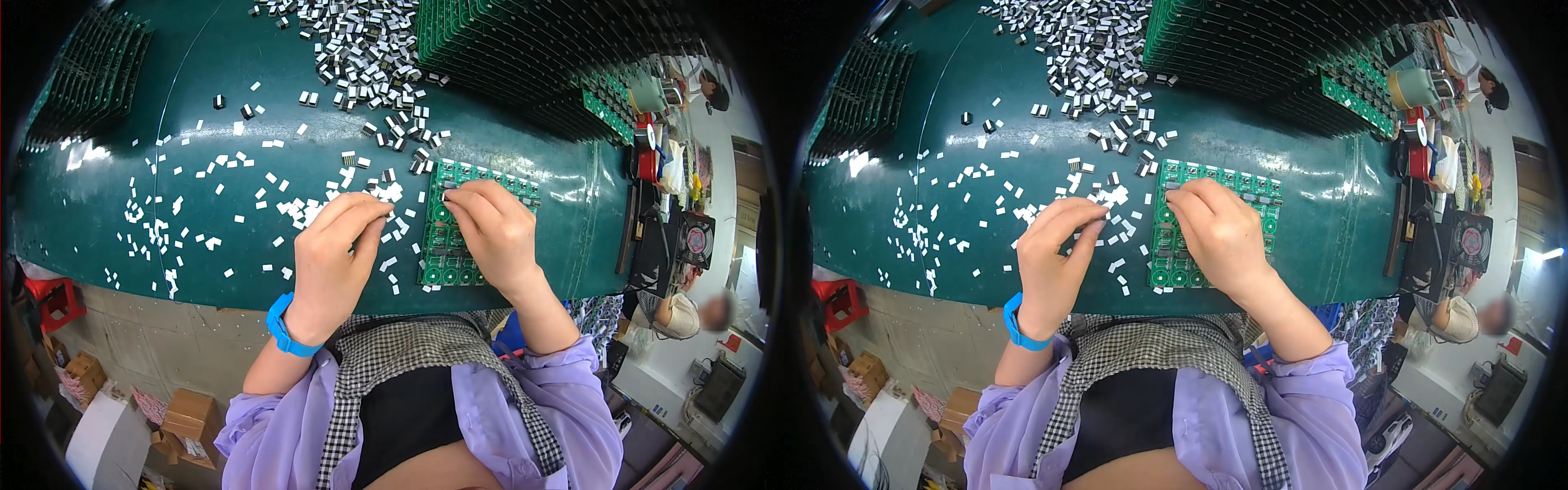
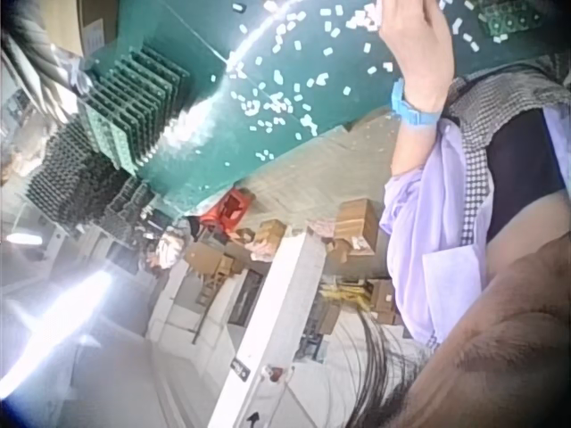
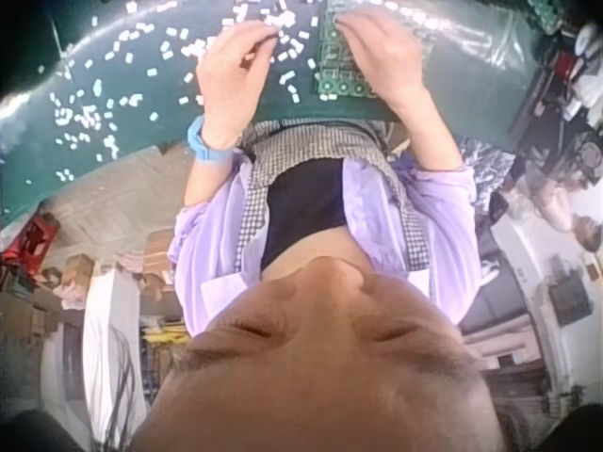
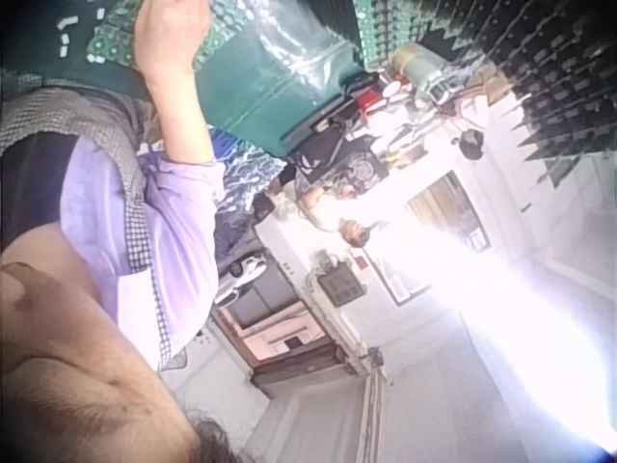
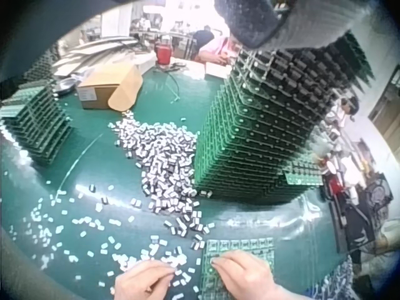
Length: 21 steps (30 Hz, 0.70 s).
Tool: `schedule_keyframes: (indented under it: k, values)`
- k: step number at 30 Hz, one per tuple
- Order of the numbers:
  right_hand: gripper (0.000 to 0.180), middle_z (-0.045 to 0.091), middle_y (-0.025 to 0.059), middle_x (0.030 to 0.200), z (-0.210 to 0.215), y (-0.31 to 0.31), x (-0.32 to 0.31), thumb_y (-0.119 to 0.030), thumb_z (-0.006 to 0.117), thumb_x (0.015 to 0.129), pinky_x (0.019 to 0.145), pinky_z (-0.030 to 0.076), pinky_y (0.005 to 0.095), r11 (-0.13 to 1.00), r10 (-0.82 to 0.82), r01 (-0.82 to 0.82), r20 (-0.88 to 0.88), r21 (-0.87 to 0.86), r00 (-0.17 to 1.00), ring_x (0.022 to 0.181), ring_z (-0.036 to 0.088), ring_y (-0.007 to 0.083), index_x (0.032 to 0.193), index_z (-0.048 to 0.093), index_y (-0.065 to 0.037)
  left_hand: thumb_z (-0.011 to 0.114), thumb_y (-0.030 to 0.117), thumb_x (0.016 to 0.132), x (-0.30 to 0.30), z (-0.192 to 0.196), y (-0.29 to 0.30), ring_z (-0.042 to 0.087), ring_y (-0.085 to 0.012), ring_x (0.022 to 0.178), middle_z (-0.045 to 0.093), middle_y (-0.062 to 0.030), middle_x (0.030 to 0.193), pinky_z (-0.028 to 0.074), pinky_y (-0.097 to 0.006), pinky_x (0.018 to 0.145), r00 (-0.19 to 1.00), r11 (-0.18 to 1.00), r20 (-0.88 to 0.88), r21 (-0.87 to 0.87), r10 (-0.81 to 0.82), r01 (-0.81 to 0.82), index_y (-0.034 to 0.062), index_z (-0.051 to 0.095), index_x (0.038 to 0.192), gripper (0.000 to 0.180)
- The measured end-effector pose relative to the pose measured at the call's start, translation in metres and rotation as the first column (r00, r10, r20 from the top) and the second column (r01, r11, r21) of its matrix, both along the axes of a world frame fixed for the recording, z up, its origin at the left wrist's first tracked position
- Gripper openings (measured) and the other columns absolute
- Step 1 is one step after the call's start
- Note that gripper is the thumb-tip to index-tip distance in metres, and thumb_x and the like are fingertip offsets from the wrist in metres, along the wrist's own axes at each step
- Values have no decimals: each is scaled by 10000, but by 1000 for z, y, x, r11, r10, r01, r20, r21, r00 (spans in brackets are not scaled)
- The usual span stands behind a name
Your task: The person attaches small components onto a circuit board panel by hand, stacks the completed board onto a pile, and resumes placing components onto a new board panel.
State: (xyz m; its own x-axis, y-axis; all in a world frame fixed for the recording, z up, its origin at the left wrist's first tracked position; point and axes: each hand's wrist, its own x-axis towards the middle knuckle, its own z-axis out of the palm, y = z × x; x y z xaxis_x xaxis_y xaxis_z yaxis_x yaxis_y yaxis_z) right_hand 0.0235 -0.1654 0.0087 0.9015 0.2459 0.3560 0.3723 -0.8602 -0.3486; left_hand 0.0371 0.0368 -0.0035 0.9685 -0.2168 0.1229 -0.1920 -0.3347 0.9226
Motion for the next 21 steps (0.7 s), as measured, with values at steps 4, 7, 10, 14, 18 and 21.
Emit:
schedule_keyframes:
  k: [4,7,10,14,18,21]
  values:
    - [202,609,54,817,2,-1,-2,-4,695,698,579,510,302,995,17,-14,26,-94,1000,694,622,210,892,654,-39,634,-54,786,-4,-1,-2,638,-178,765,641,-101,909,508,-264,663,993,979,-98,-199,-63,43,-9,651,957,177]
    - [230,612,60,827,2,-1,-4,-29,710,695,579,509,295,987,13,-7,38,-158,999,701,622,203,918,657,-41,638,-47,799,-10,1,-7,637,-146,819,645,-94,919,516,-252,728,938,905,-313,-426,-149,2,-31,643,972,173]
    - [244,612,66,832,16,14,-13,-38,724,692,586,511,286,989,-89,104,-136,103,987,712,624,199,926,654,-42,635,-28,830,-13,-1,-9,634,-126,857,647,-81,928,516,-251,787,852,818,-454,-572,-259,-56,-52,631,970,142]
    - [283,621,82,866,17,11,-23,-8,739,674,618,524,305,926,226,-189,-79,326,971,743,637,224,941,652,-41,640,-7,839,-17,1,-12,647,-131,849,655,-82,899,519,-250,790,807,805,-491,-593,-328,-34,-50,628,947,117]
    - [229,646,95,882,16,9,-31,3,745,686,637,539,288,906,158,-99,-112,413,981,760,656,211,898,660,-19,642,-6,838,-20,1,-14,657,-141,841,667,-96,893,529,-248,778,827,790,-439,-613,-352,11,-48,632,960,129]
    - [195,656,106,891,14,4,-35,8,740,710,664,551,274,778,161,59,-290,625,943,782,660,184,889,661,0,651,-7,826,-24,-3,-18,662,-147,822,675,-101,882,535,-248,745,874,801,-367,-597,-319,41,-38,644,948,126]
